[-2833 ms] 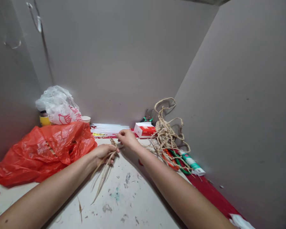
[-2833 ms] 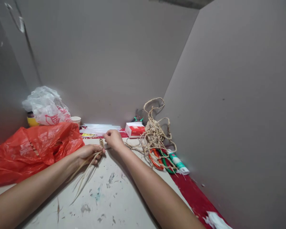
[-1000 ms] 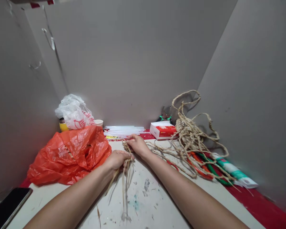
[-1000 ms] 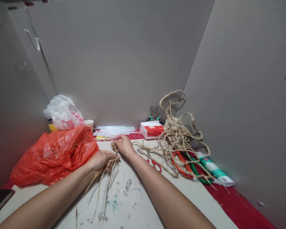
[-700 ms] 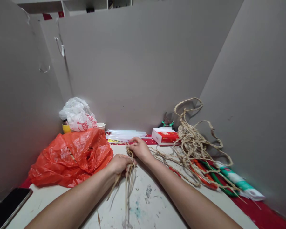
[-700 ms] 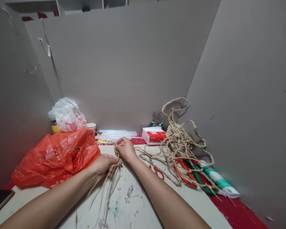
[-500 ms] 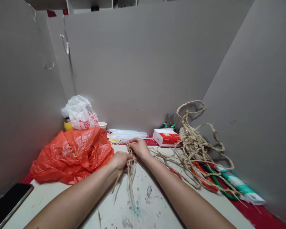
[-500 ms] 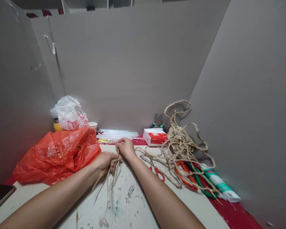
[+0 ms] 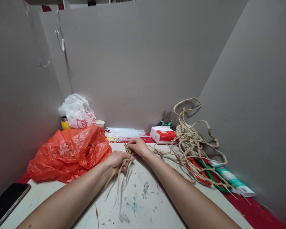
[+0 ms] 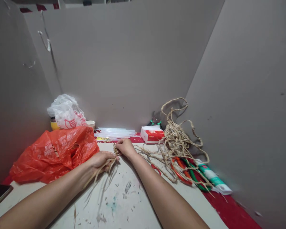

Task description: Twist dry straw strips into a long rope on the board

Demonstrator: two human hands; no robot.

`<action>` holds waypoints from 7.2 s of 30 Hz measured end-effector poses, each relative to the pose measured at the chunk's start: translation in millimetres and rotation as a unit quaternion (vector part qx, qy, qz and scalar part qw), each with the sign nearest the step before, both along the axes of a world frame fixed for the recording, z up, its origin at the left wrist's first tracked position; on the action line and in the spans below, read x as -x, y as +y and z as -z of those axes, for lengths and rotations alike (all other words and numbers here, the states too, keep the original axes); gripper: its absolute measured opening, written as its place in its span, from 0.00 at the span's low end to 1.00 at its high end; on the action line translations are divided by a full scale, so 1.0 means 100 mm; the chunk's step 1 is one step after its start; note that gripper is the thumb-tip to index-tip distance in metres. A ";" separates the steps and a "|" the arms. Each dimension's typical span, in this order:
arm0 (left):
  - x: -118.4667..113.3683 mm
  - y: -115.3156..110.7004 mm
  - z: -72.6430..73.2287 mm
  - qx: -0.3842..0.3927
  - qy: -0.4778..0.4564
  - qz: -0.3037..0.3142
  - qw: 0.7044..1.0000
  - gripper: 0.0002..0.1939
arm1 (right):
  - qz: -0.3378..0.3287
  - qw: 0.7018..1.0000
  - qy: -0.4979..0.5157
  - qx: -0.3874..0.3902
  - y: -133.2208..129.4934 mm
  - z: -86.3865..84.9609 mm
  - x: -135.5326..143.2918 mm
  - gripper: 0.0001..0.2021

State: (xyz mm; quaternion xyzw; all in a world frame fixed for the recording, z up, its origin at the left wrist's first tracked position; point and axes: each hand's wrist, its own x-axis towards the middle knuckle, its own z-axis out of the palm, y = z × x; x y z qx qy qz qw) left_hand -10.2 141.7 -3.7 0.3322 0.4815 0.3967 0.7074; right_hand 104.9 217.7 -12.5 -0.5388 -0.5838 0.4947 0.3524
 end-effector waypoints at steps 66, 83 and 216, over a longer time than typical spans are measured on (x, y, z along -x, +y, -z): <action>0.04 -0.06 0.03 -0.079 0.067 0.036 0.994 0.12 | -0.091 0.950 0.196 0.227 -0.65 -0.11 -0.40 0.02; 0.03 -0.08 0.03 -0.157 0.166 0.077 0.971 0.09 | -0.113 0.982 0.086 0.121 -0.61 -0.07 -0.39 0.10; 0.03 -0.06 -0.05 -0.130 0.299 0.088 0.941 0.09 | -0.202 0.977 -0.071 0.021 -0.61 -0.08 -0.49 0.13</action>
